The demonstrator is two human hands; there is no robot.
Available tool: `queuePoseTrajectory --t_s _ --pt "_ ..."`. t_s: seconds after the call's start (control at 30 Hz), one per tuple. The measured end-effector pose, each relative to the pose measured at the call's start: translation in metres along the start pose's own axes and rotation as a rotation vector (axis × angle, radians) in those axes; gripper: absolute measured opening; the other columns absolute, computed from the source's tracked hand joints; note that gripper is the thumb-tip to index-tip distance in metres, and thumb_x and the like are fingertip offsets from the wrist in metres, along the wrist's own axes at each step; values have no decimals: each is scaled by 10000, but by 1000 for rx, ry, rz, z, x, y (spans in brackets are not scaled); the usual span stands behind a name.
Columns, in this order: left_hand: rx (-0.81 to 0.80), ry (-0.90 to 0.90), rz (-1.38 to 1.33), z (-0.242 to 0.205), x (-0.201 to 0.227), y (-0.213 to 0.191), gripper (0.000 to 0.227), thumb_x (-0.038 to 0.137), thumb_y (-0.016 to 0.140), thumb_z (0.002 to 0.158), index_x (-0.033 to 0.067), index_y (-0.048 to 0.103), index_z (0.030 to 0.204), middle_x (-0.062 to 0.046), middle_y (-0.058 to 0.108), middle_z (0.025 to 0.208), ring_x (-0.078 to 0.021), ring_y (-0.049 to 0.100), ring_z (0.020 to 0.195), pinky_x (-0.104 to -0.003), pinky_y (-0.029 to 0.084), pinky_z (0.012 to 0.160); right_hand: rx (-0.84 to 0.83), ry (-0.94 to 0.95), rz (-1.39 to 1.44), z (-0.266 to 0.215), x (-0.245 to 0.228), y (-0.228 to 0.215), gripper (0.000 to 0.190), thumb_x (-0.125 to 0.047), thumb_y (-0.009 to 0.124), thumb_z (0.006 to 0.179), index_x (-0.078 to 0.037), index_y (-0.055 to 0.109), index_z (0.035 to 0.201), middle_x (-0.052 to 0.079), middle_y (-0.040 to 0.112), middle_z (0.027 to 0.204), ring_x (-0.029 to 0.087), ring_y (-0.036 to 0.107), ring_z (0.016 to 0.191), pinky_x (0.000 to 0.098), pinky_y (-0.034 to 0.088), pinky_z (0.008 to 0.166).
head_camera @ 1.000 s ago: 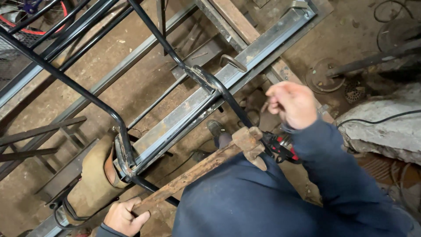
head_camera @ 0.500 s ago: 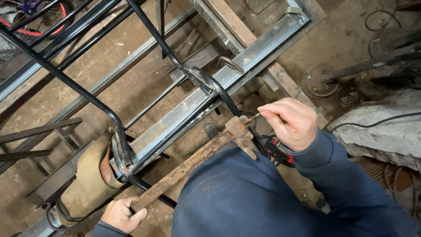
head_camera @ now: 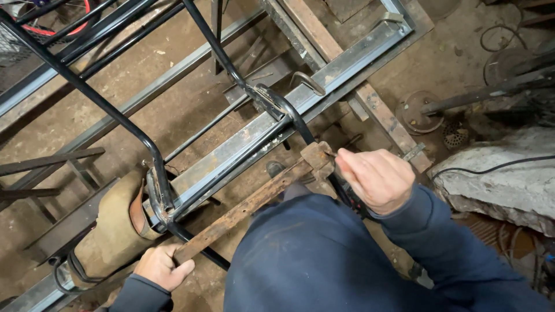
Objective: The person uses a large manual bar clamp to secure and align components of a metal frame.
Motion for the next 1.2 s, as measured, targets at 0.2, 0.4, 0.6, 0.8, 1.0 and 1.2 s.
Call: queuePoseTrajectory --t_s 0.2,0.4,0.6,0.8,1.0,1.2 --pt "30 70 27 5 2 -1 335 341 836 690 102 801 922 -160 741 692 -339 749 693 -411 588 664 -87 188 199 -20 26 28 226 -41 845 854 -40 742 1056 95 732 880 212 682 720 310 528 643" --pt "71 59 77 9 11 -7 444 335 819 645 90 773 1012 -196 728 714 -385 727 722 -445 585 685 -302 919 943 -65 93 97 354 -79 777 842 -48 690 1185 39 714 1013 45 603 804 221 512 717" --pt "74 77 142 26 21 -15 406 386 797 673 102 795 963 -198 734 755 -394 713 781 -480 565 719 -335 386 576 -13 70 71 166 -162 717 980 -61 724 1112 108 726 1086 247 692 968 365 549 890" --pt "176 138 294 53 60 -45 456 419 799 711 7 761 902 -249 718 825 -422 703 829 -499 566 781 -271 -70 289 62 -76 79 497 -509 819 739 -121 736 1040 119 713 1058 310 660 974 446 476 779" --pt "202 160 199 108 88 -63 458 389 789 696 16 755 959 -254 724 849 -424 711 853 -505 565 796 -258 -291 11 55 -97 218 508 -282 686 812 -108 632 1286 59 681 1149 239 598 1171 453 420 1072" --pt "133 147 209 163 77 -63 449 408 808 720 -16 758 861 -245 730 855 -404 717 825 -463 576 802 -518 -283 57 56 -64 296 52 -203 657 894 -187 625 931 23 680 829 244 686 805 459 450 785"
Point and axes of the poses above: each hand's wrist, its own z-axis towards the middle knuckle, its own y-axis out of the palm, x = y × z, the point moved 7 cm from there along z, towards the middle knuckle
